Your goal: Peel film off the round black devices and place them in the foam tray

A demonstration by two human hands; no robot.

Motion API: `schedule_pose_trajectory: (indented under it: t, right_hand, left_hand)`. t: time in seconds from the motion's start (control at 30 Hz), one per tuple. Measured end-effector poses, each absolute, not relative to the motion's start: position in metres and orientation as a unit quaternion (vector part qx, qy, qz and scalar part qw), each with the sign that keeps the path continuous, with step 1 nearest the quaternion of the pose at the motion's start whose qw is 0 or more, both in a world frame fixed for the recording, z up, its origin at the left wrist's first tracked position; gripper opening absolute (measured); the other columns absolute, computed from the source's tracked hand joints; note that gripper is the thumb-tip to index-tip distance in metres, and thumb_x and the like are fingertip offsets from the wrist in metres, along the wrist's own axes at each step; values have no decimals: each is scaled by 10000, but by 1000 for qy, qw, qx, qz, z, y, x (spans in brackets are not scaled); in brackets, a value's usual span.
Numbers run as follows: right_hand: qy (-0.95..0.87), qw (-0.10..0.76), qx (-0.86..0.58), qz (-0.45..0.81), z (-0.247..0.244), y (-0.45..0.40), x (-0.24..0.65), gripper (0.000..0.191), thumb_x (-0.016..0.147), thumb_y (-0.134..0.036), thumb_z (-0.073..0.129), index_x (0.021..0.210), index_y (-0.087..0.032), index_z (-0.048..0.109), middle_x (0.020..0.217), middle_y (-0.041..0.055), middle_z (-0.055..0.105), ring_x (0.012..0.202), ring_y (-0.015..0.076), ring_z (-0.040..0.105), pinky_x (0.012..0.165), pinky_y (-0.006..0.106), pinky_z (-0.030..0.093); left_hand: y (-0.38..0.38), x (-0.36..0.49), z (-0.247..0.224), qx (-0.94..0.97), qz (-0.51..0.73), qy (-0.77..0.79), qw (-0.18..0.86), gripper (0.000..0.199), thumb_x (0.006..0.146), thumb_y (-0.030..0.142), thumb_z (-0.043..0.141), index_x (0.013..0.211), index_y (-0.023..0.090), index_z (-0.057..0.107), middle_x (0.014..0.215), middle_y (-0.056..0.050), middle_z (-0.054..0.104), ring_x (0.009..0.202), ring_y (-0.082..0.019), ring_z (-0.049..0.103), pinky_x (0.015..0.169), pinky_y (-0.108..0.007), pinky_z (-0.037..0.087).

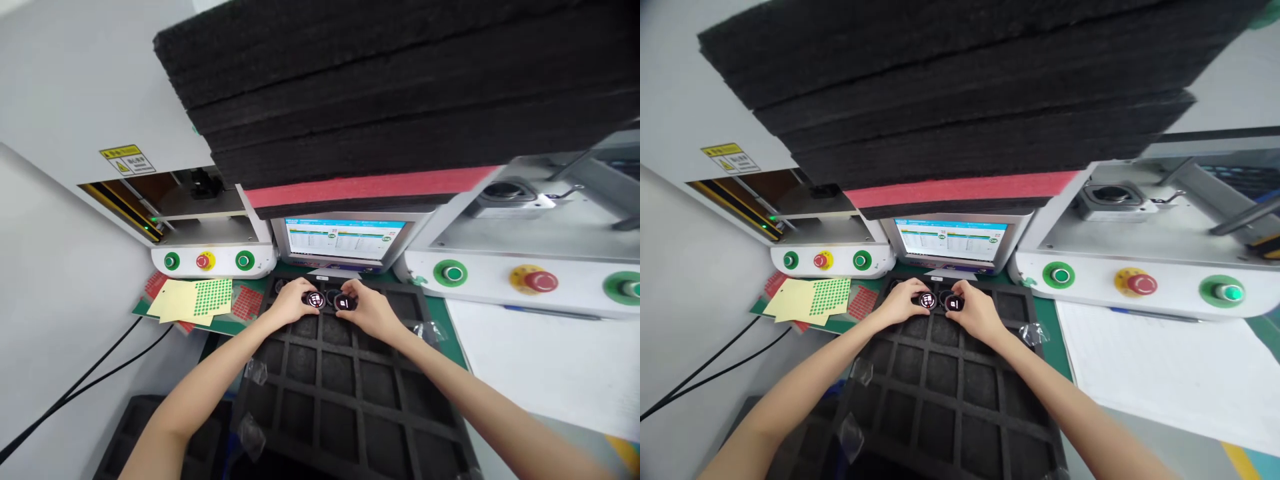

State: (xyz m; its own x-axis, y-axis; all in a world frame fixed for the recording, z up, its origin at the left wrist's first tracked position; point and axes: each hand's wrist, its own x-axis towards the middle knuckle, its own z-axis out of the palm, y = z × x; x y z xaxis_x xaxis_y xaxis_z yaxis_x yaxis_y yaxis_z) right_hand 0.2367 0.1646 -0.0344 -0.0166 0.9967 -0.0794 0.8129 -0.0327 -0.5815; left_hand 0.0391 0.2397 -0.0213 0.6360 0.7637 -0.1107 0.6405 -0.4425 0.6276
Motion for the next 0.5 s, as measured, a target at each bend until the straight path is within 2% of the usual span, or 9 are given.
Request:
schedule_pose_trajectory:
  t: [0.17, 0.5]
  right_hand:
    - [-664, 184, -684, 240, -35, 165, 235, 274, 951, -343, 640, 1125, -134, 608, 1057, 63, 638, 924, 189, 641, 838, 387, 556]
    - [-719, 170, -659, 143, -44, 158, 235, 283, 958, -384, 618, 1100, -140, 609, 1024, 60, 637, 891, 179, 636, 782, 352, 556]
  left_hand:
    - [241, 39, -18, 865, 72, 399, 296, 289, 802, 279, 766, 1029, 125, 677, 1150, -93, 664, 1069, -235, 626, 968, -464, 499]
    - [241, 35, -22, 889, 77, 364, 269, 275, 848, 297, 723, 1053, 124, 662, 1139, -90, 670, 1060, -224, 639, 954, -443, 518]
